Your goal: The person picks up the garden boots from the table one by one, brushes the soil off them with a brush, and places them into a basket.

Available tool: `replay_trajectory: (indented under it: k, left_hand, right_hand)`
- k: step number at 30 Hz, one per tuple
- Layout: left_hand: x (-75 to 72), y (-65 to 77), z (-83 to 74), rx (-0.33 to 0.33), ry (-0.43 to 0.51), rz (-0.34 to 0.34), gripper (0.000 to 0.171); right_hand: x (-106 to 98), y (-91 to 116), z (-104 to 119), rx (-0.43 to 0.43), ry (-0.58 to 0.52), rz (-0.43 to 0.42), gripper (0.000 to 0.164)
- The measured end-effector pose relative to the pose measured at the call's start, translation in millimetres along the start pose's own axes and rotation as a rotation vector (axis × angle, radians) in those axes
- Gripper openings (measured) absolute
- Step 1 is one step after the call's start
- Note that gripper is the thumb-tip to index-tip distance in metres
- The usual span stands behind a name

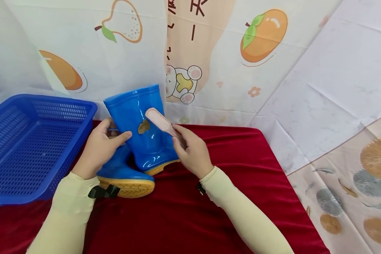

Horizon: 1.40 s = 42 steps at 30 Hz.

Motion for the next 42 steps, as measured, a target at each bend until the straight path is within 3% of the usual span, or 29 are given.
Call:
replay_trajectory:
  k: [5, 14, 16, 19, 22, 24, 28, 31, 37, 42]
  left_hand:
    - [0.4, -1.0, -0.6, 0.024, 0.016, -0.005, 0.072]
    - [2.4, 0.3, -2.1, 0.051, 0.008, -0.001, 0.07]
    - [3.6, 0.6, -2.4, 0.047, -0.001, 0.01, 0.072]
    - [5.6, 0.3, -3.6, 0.037, -0.011, 0.032, 0.076]
    - [6.9, -0.1, -4.9, 0.026, -0.017, 0.049, 0.078]
    - [7.0, 0.0, -5.4, 0.024, -0.023, 0.055, 0.078]
    - [8.1, -0.6, -5.5, 0.028, -0.021, 0.065, 0.075]
    - [8.0, -0.9, -5.9, 0.028, -0.022, 0.062, 0.074]
    - [5.7, -2.1, -7.5, 0.039, -0.027, 0.052, 0.072]
    - [7.3, -2.9, -5.4, 0.052, -0.024, 0.049, 0.069]
  right_hand:
    - [12.5, -6.9, 1.5, -0.046, 0.012, 0.023, 0.042]
    - [-8.0, -13.7, 4.0, -0.125, 0.123, 0.028, 0.028]
    - [-13.4, -9.9, 2.0, -0.097, 0.08, -0.001, 0.025]
    - [-17.2, -4.0, -1.4, -0.035, -0.079, -0.055, 0.022]
    - [-12.6, -1.6, -2.4, 0.002, -0.231, -0.085, 0.021]
    - [-6.1, -2.2, -0.8, 0.0, -0.267, -0.077, 0.022]
    - [0.1, -9.2, 4.7, -0.041, -0.203, -0.029, 0.023]
    - [-8.7, -23.5, 8.7, -0.077, -0.162, 0.003, 0.023]
    - [-25.0, -58.7, 22.1, -0.145, -0.197, 0.063, 0.021]
    - [-9.5, -49.2, 28.3, -0.193, -0.126, 0.06, 0.02]
Point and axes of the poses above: each hand's wrist, its own y-axis away from the middle knuckle, its own x-axis out of the palm, z = x × y, the point moved 5 cm from there along -y, towards the middle knuckle, and after that the axes turned 1 degree about x, right-handed, at the moved point
